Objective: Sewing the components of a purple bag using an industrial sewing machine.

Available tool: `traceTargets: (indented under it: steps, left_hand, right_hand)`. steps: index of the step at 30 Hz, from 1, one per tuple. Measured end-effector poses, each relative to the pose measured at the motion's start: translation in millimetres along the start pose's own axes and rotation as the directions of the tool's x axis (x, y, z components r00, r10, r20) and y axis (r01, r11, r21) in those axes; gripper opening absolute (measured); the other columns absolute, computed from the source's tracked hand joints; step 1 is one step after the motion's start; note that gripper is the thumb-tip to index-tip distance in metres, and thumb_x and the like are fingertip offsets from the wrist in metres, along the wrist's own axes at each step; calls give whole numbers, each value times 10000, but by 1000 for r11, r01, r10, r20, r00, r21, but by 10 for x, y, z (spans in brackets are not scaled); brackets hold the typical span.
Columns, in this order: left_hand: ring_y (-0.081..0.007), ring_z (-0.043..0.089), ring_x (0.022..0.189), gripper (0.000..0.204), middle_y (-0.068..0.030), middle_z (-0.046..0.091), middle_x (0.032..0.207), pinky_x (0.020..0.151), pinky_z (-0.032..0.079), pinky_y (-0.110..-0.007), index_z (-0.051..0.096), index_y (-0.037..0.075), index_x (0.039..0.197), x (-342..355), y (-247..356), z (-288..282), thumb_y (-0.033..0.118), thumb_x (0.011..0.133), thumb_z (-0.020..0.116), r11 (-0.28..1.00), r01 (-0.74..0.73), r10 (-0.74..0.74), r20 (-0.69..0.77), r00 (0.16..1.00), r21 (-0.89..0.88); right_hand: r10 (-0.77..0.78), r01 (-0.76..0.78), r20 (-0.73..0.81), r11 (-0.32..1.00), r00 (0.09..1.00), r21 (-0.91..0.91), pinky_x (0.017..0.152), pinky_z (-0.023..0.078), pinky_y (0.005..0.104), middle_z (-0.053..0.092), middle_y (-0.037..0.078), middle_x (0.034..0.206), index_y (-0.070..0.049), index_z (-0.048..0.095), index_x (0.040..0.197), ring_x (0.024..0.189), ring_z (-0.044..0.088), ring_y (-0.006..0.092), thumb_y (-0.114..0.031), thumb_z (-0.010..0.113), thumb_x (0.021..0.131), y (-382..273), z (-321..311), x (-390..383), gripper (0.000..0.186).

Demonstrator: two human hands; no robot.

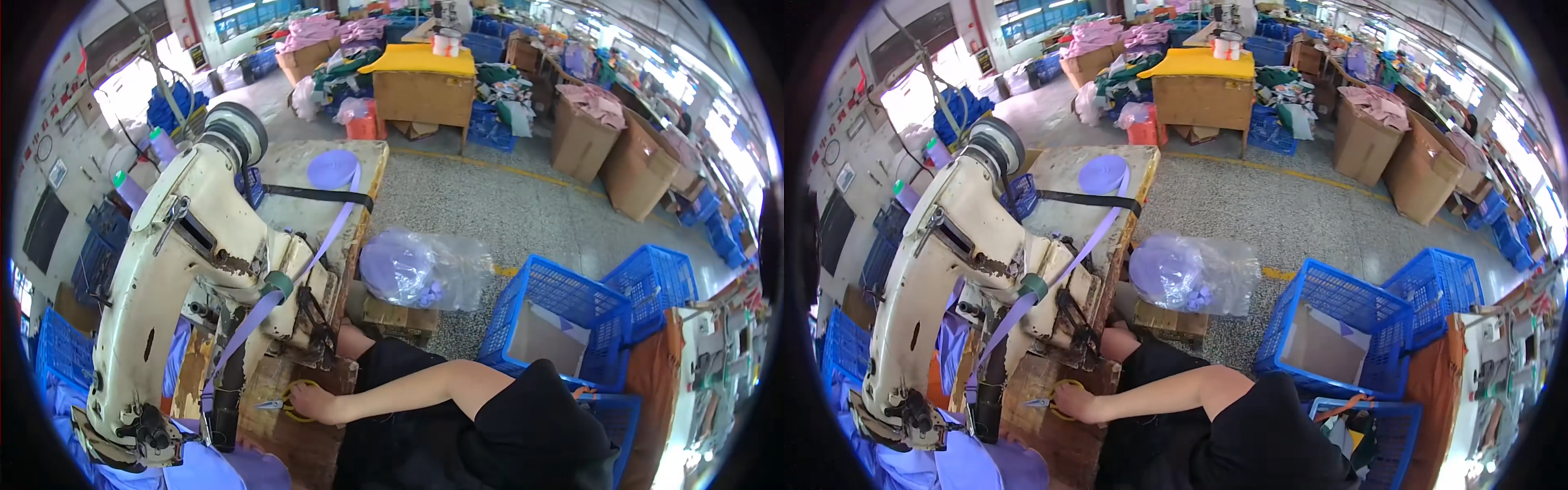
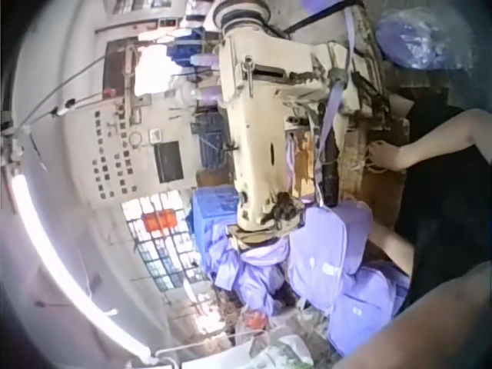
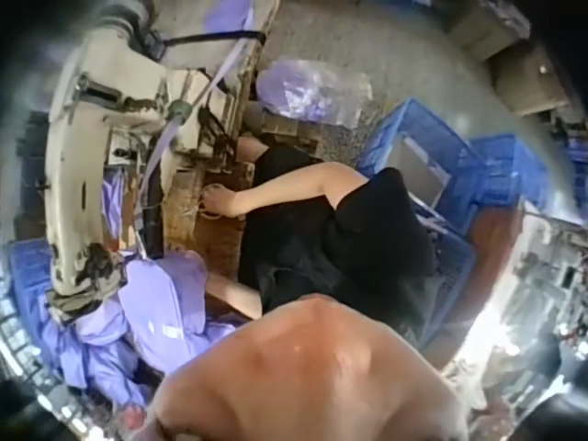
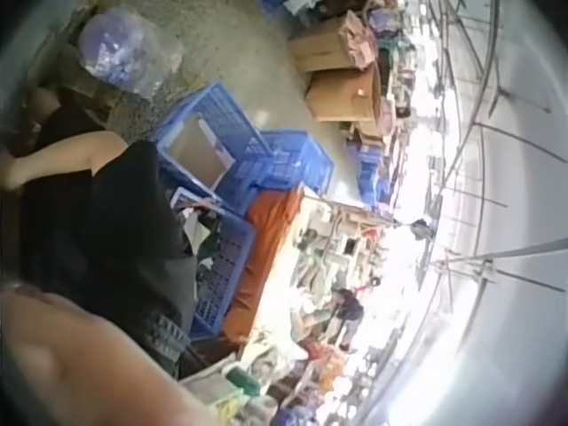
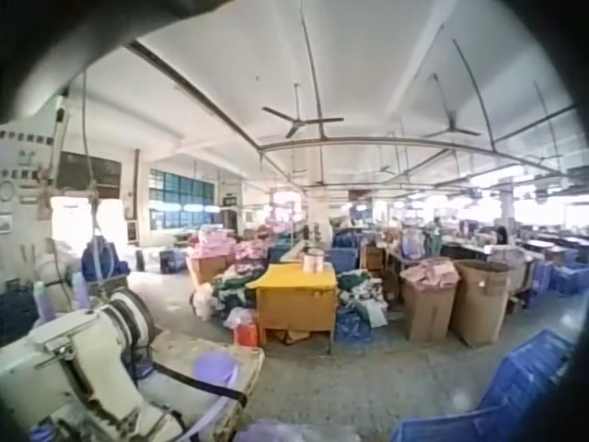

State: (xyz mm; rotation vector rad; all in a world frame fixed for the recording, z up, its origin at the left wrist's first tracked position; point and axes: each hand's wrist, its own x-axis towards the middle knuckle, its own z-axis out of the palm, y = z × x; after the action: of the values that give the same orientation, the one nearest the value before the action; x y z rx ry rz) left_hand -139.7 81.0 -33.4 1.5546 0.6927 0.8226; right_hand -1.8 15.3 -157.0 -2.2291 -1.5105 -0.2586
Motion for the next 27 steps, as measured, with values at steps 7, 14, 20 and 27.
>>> traceTargets:
  steps: [7, 14, 20, 27]
  left_hand:
    - [-318, 528, 1240, 471, -188, 545, 1355, 1129, 299, -444, 428, 70, 1441, 198, -99, -507, 234, 999, 433, 456, 211, 422, 418, 804, -865]
    - [-311, 499, 1273, 476, -173, 507, 1393, 1101, 343, -455, 419, 74, 1438, -1028, -380, -1151, 282, 1010, 426, 688, 92, -316, -183, 931, -720]
    - [-307, 486, 1286, 486, -162, 490, 1410, 1112, 336, -454, 406, 79, 1446, -1532, -393, -1123, 303, 1014, 416, 565, -49, -389, -318, 865, -824]
    - [-302, 470, 1301, 499, -149, 471, 1430, 1123, 327, -453, 390, 85, 1455, -1603, -468, -1116, 327, 1019, 404, 514, -91, -401, -332, 854, -853]
  right_hand:
    - [-66, -106, 268, 807, 961, 581, 773, 502, 437, 575, 171, 1091, -26, 481, 1175, 959, 596, 393, -148, 674, 713, 363, -814, -235, 516]
    - [-236, -131, 360, 648, 903, 751, 612, 457, 338, 617, 89, 794, -54, 570, 974, 632, 572, 246, -191, 768, 729, 33, -1517, -257, 344]
    - [-287, -375, 533, 458, 796, 806, 664, 467, 346, 636, 90, 880, -45, 517, 1110, 685, 596, 237, -174, 750, 786, -365, -1454, -64, 420]
    - [-254, -346, 480, 431, 840, 833, 719, 484, 352, 638, 110, 935, -40, 473, 1225, 765, 627, 253, -152, 739, 794, -475, -1254, -7, 519]
